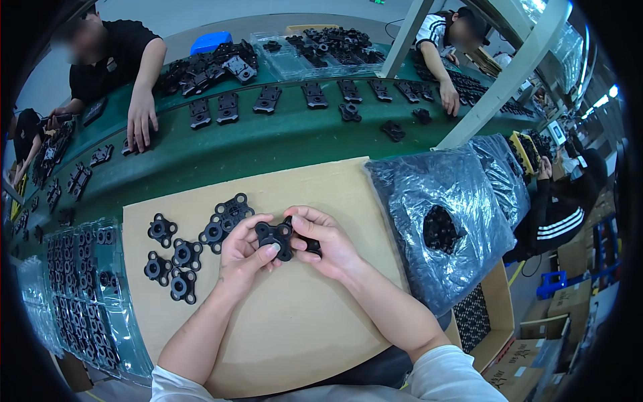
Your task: The person assembles components by picking up plastic plates and small plugs and fitting the plugs into the holes of the plates by hand.
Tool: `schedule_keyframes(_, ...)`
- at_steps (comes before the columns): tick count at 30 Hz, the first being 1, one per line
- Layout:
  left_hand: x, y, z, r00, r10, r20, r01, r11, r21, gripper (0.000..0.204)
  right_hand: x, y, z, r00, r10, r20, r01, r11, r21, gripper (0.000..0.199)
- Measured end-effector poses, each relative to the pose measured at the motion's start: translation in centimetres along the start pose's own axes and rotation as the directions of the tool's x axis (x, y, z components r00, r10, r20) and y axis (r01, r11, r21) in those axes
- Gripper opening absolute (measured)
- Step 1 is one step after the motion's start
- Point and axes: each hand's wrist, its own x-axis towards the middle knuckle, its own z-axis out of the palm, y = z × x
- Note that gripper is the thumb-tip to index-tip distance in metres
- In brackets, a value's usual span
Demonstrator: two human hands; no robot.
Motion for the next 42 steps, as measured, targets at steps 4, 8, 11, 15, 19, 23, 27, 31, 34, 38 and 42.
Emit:
schedule_keyframes(4, 0.0, 0.1, 0.0, 1.0, -0.001, -0.018, 0.0, 1.0, -0.024, 0.049, -0.1, -0.3, 1.0, 0.998, -0.006, -0.064, 0.003, 0.999, -0.046, 0.02)
schedule_keyframes(8, 0.0, 0.3, 0.2, 1.0, 0.005, -0.023, -0.006, 0.998, -0.061, 0.048, -0.1, -0.2, 0.2, 0.999, 0.02, -0.047, -0.022, 0.999, -0.047, 0.02)
schedule_keyframes(11, 0.0, 0.3, 0.2, 1.0, 0.01, -0.023, -0.012, 0.996, -0.091, 0.048, 0.0, -0.1, -0.4, 0.999, 0.05, -0.007, -0.05, 0.998, -0.032, 0.02)
schedule_keyframes(15, -0.1, 0.0, -0.1, 0.999, 0.02, -0.033, -0.022, 0.998, -0.057, 0.047, 0.3, 0.2, -0.5, 0.999, 0.037, 0.008, -0.036, 0.99, -0.134, 0.018)
schedule_keyframes(19, -0.1, 0.1, 0.2, 0.996, 0.01, -0.087, -0.015, 0.998, -0.065, 0.046, -0.3, 0.2, 1.2, 0.997, -0.042, -0.061, 0.019, 0.94, -0.342, 0.016)
schedule_keyframes(23, -0.1, 0.1, 0.5, 0.995, 0.005, -0.099, -0.008, 0.999, -0.036, 0.045, 0.6, 1.7, 0.3, 0.956, -0.291, 0.04, 0.259, 0.775, -0.577, 0.016)
schedule_keyframes(27, -0.3, 0.2, 0.3, 0.995, -0.005, -0.095, 0.004, 1.0, -0.016, 0.044, 0.6, 2.3, 0.4, 0.889, -0.438, 0.136, 0.413, 0.636, -0.652, 0.016)
schedule_keyframes(31, -0.3, 0.4, 0.5, 0.996, -0.028, -0.082, 0.027, 0.999, -0.023, 0.044, -0.5, 1.2, 1.8, 0.936, -0.349, -0.035, 0.29, 0.828, -0.48, 0.016)
schedule_keyframes(34, -0.2, 0.3, 0.4, 0.994, -0.045, -0.105, 0.042, 0.999, -0.023, 0.045, -0.5, 0.1, 2.0, 0.98, -0.144, -0.14, 0.076, 0.912, -0.404, 0.015)
schedule_keyframes(38, 0.2, 0.4, 0.3, 0.996, -0.057, -0.074, 0.056, 0.998, -0.018, 0.044, -0.6, -1.2, 1.5, 0.992, -0.038, -0.116, -0.016, 0.901, -0.434, 0.015)
schedule_keyframes(42, 0.3, 0.3, 0.8, 0.998, -0.018, -0.054, 0.018, 1.0, -0.012, 0.041, -0.4, -2.9, 0.3, 0.997, 0.005, -0.077, -0.047, 0.826, -0.561, 0.018)
